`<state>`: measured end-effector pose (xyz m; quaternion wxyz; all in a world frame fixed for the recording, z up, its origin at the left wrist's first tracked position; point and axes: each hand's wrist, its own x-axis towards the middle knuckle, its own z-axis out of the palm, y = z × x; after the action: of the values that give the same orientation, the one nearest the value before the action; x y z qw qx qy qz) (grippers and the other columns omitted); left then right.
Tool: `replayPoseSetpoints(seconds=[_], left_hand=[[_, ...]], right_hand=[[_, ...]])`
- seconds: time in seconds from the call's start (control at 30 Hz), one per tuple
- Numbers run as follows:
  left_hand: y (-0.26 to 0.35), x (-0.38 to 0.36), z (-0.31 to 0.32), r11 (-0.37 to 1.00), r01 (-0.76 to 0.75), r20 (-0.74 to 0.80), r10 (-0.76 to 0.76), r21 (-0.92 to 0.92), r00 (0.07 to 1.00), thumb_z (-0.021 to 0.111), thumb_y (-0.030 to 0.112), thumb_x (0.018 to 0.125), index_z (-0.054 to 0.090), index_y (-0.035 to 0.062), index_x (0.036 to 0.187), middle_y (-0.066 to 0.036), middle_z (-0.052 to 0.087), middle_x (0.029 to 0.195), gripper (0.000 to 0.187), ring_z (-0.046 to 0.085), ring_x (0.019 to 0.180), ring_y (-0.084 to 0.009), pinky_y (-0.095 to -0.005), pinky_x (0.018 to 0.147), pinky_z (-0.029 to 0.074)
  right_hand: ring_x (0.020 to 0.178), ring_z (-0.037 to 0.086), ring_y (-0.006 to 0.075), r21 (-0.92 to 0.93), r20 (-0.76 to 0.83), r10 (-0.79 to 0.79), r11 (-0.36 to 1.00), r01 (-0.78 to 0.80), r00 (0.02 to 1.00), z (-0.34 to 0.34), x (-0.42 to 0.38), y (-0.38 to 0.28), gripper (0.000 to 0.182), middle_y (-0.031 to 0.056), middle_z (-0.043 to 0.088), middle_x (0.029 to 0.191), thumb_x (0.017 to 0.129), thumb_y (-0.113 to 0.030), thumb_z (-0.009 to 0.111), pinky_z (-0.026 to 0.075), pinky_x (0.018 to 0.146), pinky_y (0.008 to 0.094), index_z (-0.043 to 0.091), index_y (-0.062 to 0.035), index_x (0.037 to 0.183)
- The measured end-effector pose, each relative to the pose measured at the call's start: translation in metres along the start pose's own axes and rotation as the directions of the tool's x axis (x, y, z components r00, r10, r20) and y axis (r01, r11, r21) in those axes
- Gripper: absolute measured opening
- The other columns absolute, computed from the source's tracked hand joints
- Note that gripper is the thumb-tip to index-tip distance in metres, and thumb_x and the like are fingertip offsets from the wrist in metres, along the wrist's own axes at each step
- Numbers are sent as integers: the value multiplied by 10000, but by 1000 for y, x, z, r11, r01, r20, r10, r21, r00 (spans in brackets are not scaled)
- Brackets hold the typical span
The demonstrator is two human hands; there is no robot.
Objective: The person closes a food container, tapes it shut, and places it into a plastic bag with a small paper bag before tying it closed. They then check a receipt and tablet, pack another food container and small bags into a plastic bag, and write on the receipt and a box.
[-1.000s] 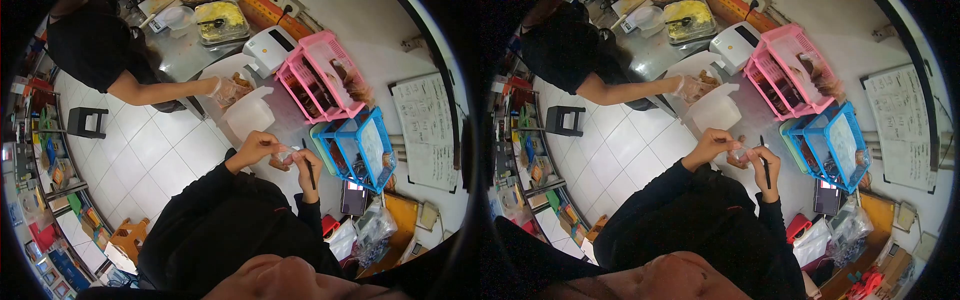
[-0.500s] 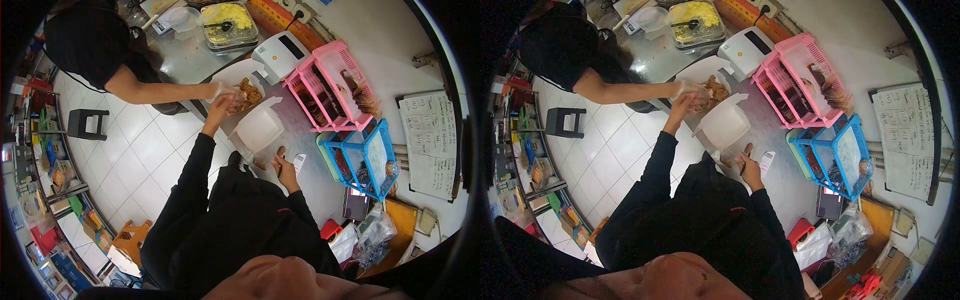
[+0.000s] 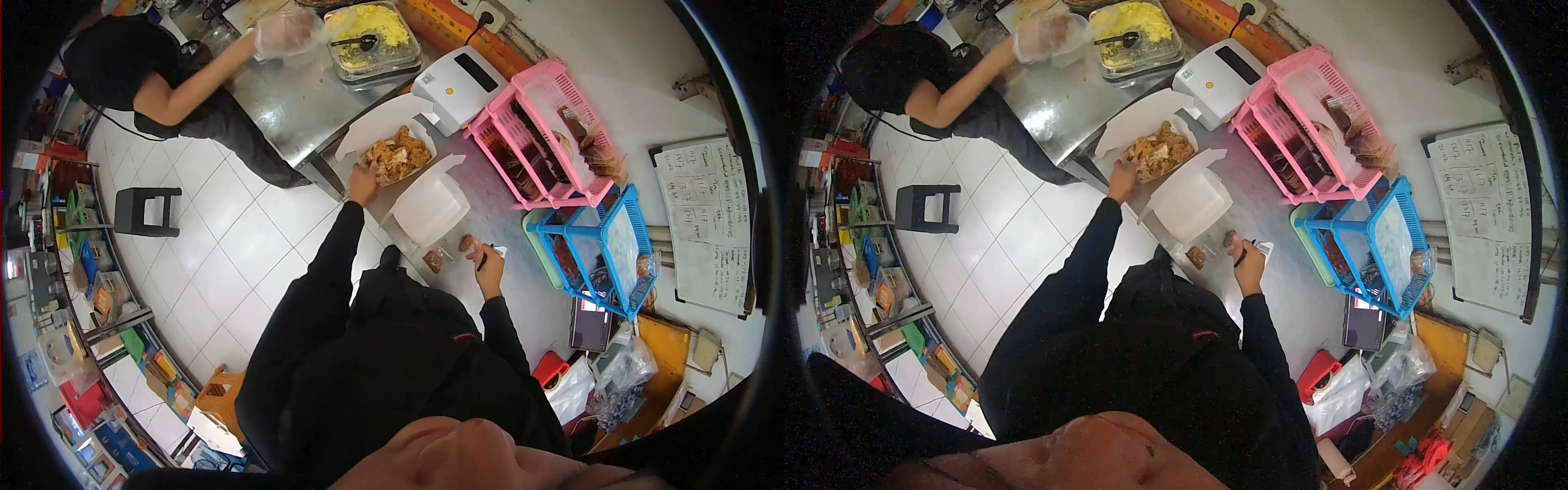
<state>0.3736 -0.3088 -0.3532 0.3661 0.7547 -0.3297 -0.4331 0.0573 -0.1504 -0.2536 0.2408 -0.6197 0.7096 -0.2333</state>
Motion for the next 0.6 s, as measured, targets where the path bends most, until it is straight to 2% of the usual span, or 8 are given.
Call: replayPoseSetpoints(seconds=[0.03,0.1,0.17,0.23,0.33,0.4,0.5,0.6], left_hand=[[-9,16,9,1000,-6,1,6,1,1000,510,375,899,516,-43,1192,-281,602,971,511,609,895,-355,-393,777,476],[-19,35,26,917,-185,-218,273,354,937,415,347,937,539,-66,1133,-338,565,1004,474,557,913,-450,-462,809,444],[-17,48,30,911,-204,-244,302,359,921,382,316,948,548,-80,1096,-334,569,980,454,547,904,-456,-479,815,433],[0,37,26,916,-226,-320,335,333,886,354,245,961,574,-97,970,-314,580,906,408,550,855,-448,-492,789,433],[2,40,18,911,-221,-276,325,349,905,372,209,953,583,-79,927,-307,584,888,358,563,837,-436,-478,765,448],[-24,62,16,870,-287,-263,410,401,873,397,189,943,586,-66,891,-275,599,845,321,582,790,-421,-479,715,462],[-27,56,-1,841,-250,-218,391,480,894,409,200,940,597,-51,884,-246,618,804,319,591,751,-422,-492,679,467],[-2,33,-29,722,-338,-181,537,604,824,425,230,939,605,-45,829,-238,623,755,347,590,704,-430,-496,639,457]], right_hand=[[573,631,239,3,2,-9,1000,9,1000,-5,4,-8,389,95,652,635,953,-317,478,471,569,330,624,-33,731],[597,643,255,2,-1,-9,1000,9,1000,-5,7,-12,363,104,656,652,955,-312,475,481,585,337,626,-36,775],[615,652,186,195,-56,-13,981,24,998,0,5,-9,391,89,652,652,964,-305,461,486,598,290,630,-7,777],[629,655,176,181,-47,0,983,8,999,0,-2,-2,386,94,654,667,969,-301,451,490,608,285,628,-1,803],[645,658,160,172,-25,45,984,-40,999,-5,-18,3,378,102,658,690,977,-289,436,497,616,277,625,7,839],[647,657,155,178,-19,86,981,-82,996,-10,-30,6,375,106,659,698,980,-283,430,499,614,274,625,9,848],[657,659,152,291,-2,174,942,-166,985,-14,-45,17,369,97,656,704,982,-276,427,506,612,268,625,13,867],[665,661,156,324,-18,225,923,-207,974,-18,-54,27,369,96,652,720,981,-273,431,511,611,263,621,24,872]])
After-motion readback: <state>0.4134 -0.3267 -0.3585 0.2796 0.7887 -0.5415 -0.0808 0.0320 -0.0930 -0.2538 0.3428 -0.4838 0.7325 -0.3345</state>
